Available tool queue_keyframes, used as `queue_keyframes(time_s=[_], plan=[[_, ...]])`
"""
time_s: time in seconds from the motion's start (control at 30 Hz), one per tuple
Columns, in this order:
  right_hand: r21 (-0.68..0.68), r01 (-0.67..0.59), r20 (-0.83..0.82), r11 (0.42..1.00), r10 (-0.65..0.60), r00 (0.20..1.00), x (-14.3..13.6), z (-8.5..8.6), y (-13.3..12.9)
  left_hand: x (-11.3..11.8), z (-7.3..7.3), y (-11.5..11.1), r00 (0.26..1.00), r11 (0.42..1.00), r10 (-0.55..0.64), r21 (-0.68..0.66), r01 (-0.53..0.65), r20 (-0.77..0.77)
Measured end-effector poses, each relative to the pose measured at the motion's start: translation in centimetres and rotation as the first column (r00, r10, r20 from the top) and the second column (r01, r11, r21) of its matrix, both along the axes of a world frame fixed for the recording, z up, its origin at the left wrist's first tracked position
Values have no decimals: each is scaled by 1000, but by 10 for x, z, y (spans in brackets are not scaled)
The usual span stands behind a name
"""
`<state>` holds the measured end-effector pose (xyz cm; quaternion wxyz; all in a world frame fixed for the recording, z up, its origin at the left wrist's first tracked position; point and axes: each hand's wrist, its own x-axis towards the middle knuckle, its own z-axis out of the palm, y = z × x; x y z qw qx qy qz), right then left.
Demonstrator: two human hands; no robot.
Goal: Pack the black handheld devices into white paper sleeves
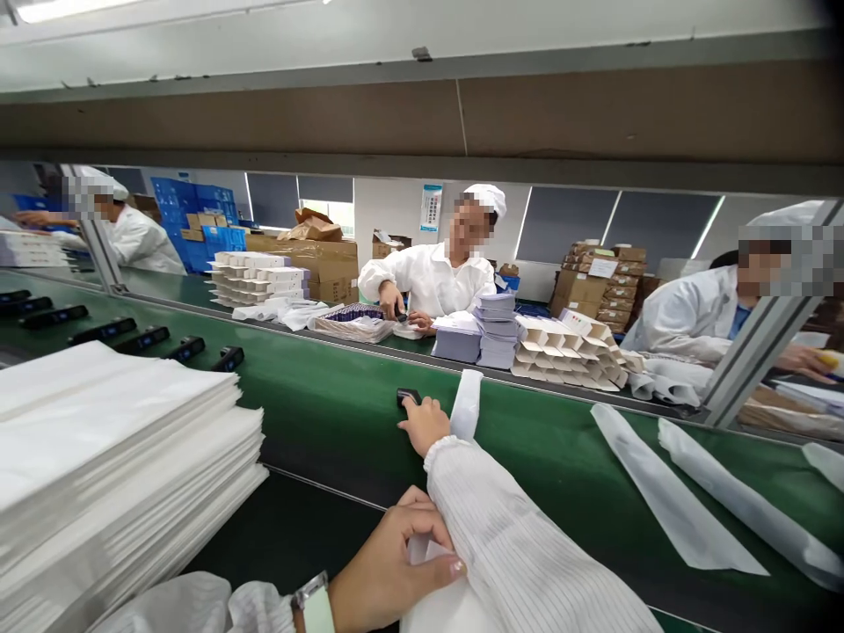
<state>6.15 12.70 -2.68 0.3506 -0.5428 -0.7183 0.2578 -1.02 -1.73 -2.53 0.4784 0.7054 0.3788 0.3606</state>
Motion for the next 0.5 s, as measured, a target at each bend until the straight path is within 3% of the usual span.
queue_keyframes(time_s=[0.1,0.2,0.23,0.3,0.37,0.5], plan=[[-74,-46,-139,996,36,990,10,1,4,-1,0,1,998,999,49,0,-49,-32],[-101,-136,-337,986,94,937,37,24,-9,-3,2,2,993,993,111,33,-109,-51],[-100,-191,-458,976,126,880,47,34,-16,-3,3,3,991,992,123,43,-121,-51],[-84,-318,-702,944,171,692,65,49,-34,-3,3,3,990,990,133,49,-131,-51],[-79,-414,-840,907,163,518,79,56,-52,-3,3,3,991,992,125,39,-123,-50],[-157,-461,-869,873,99,484,89,49,-72,1,1,0,994,993,110,38,-110,-23]])
